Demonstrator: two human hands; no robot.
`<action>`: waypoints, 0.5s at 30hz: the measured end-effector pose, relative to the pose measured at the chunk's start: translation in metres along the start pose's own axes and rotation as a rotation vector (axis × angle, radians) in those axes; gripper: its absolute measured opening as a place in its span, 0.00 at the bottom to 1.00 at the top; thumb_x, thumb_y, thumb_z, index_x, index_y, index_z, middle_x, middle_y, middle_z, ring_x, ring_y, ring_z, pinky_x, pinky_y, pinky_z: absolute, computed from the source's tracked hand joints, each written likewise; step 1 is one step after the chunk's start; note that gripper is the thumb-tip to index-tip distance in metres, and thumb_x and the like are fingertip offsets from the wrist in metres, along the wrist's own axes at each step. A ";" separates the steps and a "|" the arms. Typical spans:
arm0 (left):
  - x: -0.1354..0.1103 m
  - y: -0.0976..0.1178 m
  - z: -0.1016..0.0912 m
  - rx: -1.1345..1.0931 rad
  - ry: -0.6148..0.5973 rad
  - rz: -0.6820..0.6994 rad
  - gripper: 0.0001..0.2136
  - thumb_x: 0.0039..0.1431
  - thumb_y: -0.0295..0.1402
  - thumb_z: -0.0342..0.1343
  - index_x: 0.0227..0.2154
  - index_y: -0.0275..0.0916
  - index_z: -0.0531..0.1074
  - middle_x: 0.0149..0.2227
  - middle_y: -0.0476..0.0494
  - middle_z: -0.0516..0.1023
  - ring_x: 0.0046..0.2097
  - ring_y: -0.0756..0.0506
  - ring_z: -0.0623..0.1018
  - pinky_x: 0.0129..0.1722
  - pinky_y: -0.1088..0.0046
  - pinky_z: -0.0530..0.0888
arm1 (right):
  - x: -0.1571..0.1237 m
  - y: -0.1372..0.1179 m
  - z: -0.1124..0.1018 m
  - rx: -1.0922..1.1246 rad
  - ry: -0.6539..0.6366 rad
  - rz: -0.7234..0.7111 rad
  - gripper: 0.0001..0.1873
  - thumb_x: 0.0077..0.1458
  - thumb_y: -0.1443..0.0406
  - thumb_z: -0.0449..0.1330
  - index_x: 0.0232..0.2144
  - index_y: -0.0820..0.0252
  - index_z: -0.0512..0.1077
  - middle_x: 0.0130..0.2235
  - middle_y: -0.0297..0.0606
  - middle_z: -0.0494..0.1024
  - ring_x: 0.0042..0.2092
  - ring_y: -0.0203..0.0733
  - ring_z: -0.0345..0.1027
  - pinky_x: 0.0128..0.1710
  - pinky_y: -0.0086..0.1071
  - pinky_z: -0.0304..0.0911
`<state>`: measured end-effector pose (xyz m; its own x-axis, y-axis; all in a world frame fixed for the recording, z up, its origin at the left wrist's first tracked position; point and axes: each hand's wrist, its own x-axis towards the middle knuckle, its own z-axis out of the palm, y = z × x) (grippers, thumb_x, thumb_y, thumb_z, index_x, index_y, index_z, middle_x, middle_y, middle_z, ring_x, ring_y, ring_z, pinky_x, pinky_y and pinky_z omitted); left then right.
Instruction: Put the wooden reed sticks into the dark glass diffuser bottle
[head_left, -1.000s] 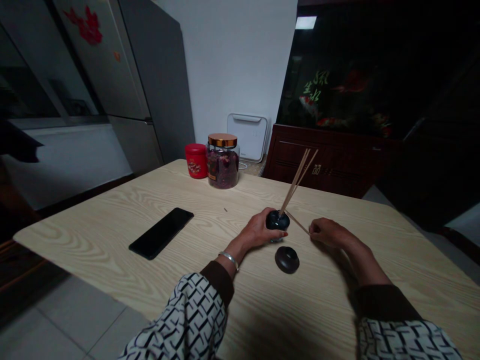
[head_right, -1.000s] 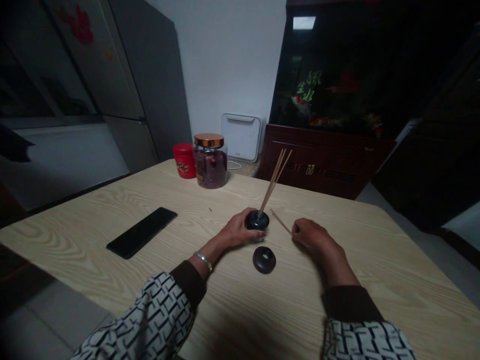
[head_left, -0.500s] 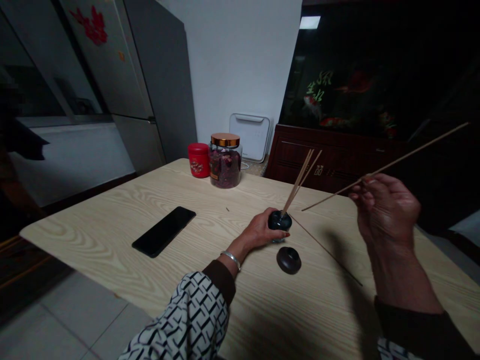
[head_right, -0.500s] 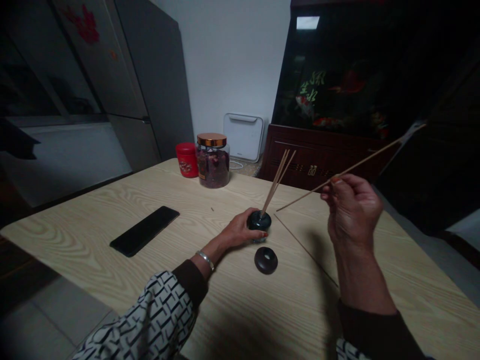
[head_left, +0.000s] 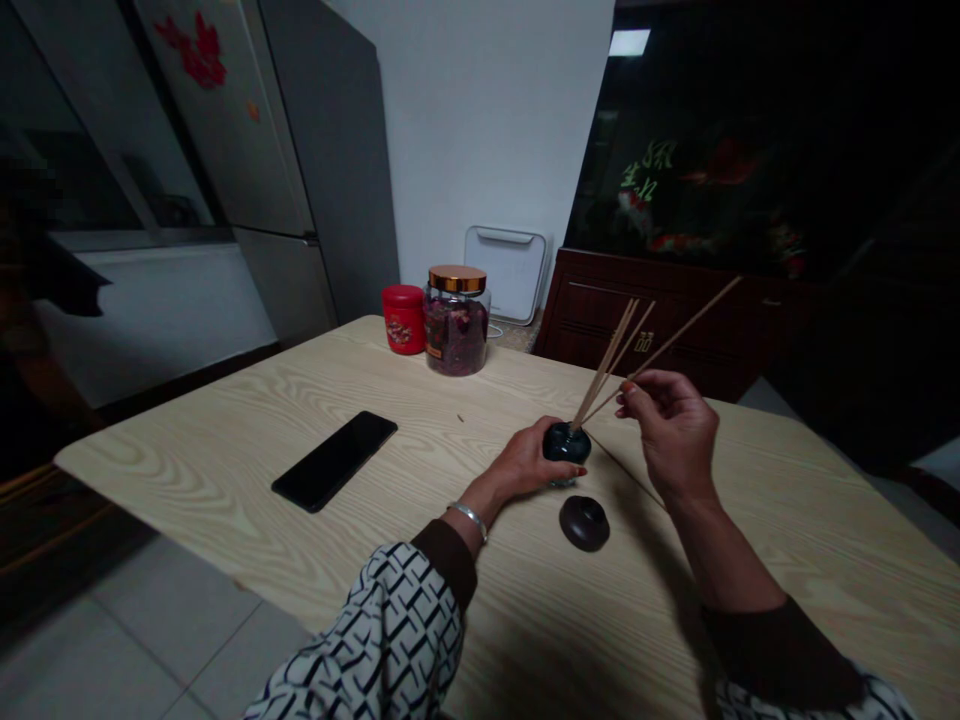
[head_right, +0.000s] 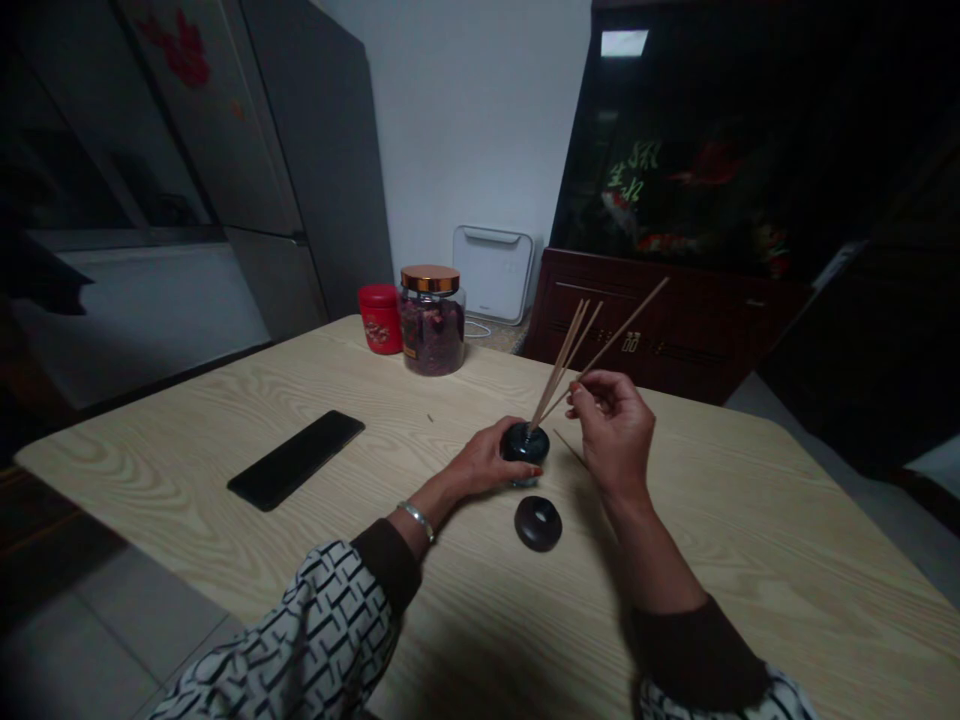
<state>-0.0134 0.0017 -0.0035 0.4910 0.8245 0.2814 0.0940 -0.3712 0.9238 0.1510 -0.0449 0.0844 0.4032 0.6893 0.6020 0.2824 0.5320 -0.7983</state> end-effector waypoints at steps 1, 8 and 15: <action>0.000 0.000 0.000 0.008 0.000 0.004 0.33 0.43 0.42 0.71 0.52 0.38 0.70 0.43 0.41 0.77 0.45 0.42 0.76 0.47 0.63 0.73 | -0.003 0.003 0.003 -0.019 -0.051 0.030 0.12 0.51 0.59 0.67 0.35 0.59 0.72 0.32 0.33 0.76 0.30 0.35 0.70 0.28 0.30 0.70; -0.001 0.000 -0.002 0.045 -0.007 0.016 0.31 0.44 0.43 0.70 0.52 0.38 0.70 0.43 0.42 0.77 0.44 0.42 0.76 0.46 0.64 0.73 | 0.008 0.023 -0.017 -0.319 -0.425 0.172 0.17 0.53 0.52 0.63 0.33 0.60 0.72 0.28 0.35 0.74 0.29 0.39 0.69 0.25 0.30 0.64; -0.001 -0.002 -0.001 -0.004 -0.007 0.000 0.33 0.42 0.42 0.71 0.52 0.38 0.70 0.43 0.41 0.77 0.45 0.42 0.76 0.48 0.62 0.74 | 0.030 0.054 -0.087 -1.262 -0.911 0.245 0.04 0.48 0.64 0.61 0.27 0.58 0.75 0.33 0.44 0.80 0.35 0.46 0.72 0.31 0.35 0.58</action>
<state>-0.0149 0.0025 -0.0053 0.4971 0.8214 0.2795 0.0904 -0.3694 0.9249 0.2545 -0.0381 0.0577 0.0393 0.9941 -0.1014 0.9943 -0.0490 -0.0952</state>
